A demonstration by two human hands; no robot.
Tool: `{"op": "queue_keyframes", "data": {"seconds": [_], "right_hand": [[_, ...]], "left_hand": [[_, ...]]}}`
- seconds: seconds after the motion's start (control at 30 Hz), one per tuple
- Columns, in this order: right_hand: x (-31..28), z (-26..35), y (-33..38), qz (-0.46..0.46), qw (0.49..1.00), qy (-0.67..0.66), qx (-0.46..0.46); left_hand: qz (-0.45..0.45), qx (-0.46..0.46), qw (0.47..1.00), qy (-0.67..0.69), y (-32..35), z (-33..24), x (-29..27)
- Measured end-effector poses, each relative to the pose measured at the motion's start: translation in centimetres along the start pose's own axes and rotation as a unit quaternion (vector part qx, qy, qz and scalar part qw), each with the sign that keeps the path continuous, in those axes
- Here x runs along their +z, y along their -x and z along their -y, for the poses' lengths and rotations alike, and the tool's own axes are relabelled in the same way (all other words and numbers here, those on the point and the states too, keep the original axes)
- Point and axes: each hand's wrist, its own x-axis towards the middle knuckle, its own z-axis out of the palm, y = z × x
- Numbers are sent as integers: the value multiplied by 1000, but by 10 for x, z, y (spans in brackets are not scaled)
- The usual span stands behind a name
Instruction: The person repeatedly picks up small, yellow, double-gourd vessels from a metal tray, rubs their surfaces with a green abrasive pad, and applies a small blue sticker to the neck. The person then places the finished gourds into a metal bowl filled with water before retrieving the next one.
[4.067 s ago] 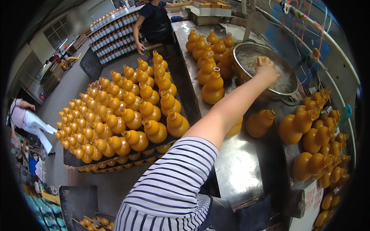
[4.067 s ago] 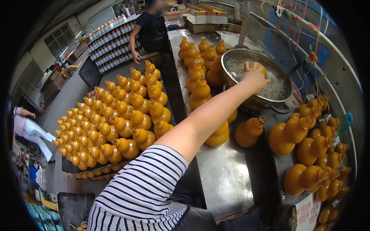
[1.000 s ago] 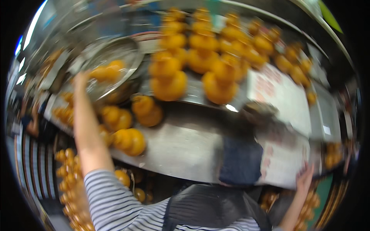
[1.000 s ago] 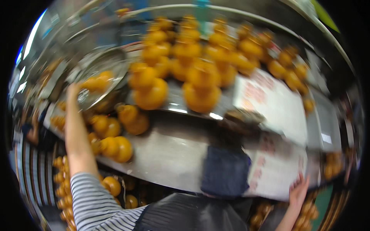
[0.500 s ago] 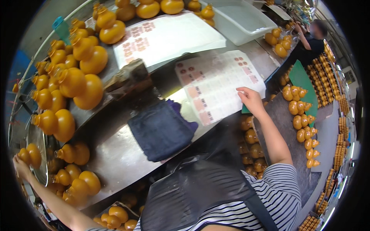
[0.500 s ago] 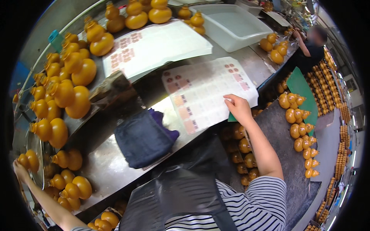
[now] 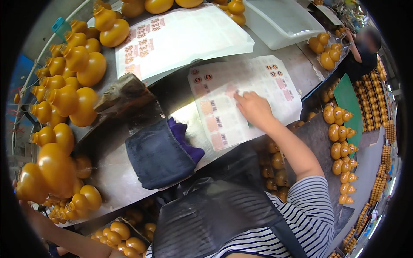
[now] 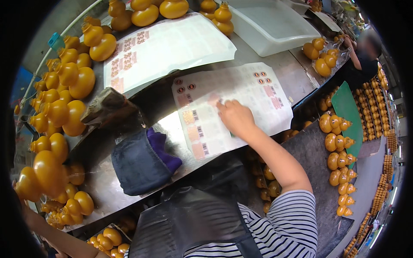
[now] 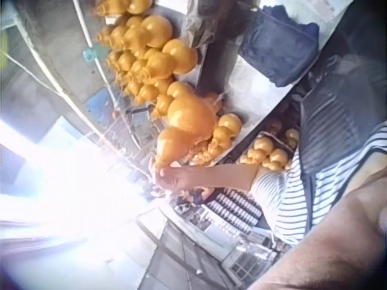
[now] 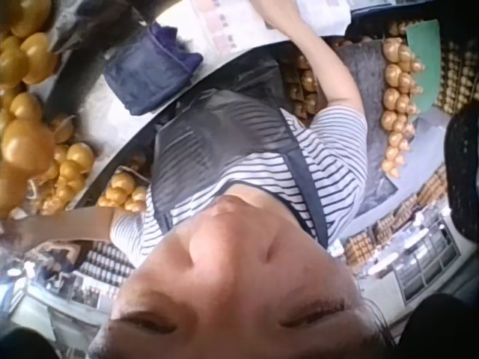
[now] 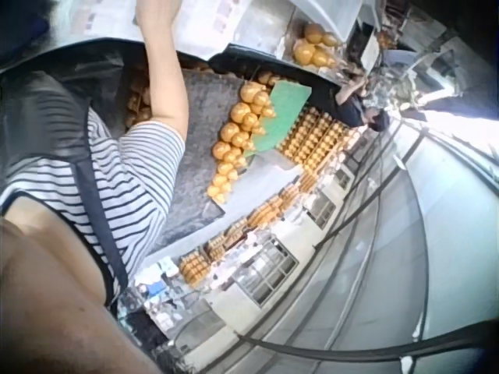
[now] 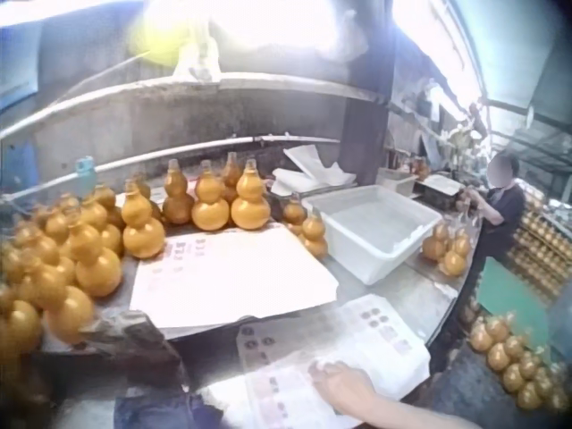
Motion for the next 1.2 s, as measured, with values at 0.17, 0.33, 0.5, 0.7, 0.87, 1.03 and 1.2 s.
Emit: {"op": "queue_keyframes", "data": {"seconds": [0.17, 0.33, 0.5, 0.7, 0.87, 1.03, 1.2], "right_hand": [[-32, 31, 95, 20, 998, -56, -22], [-19, 2, 112, -78, 994, -55, -54], [-9, -7, 102, -179, 973, -29, -145], [-37, 20, 106, -104, 946, -304, 44], [-63, 41, 88, 64, 721, -590, 358], [-78, 79, 37, 85, 673, -663, 317], [-129, 159, -14, -165, 910, -362, -115]], "left_hand": [[182, -173, 945, 211, 33, -24, 82], [398, -153, 897, 118, 38, -36, 181], [363, 66, 929, -11, 19, -21, 223], [216, -158, 944, 191, 57, -50, 213], [311, -19, 941, 134, 133, -86, 177], [275, -21, 954, 120, 155, -74, 188], [245, -50, 956, 153, 159, -72, 187]]}}
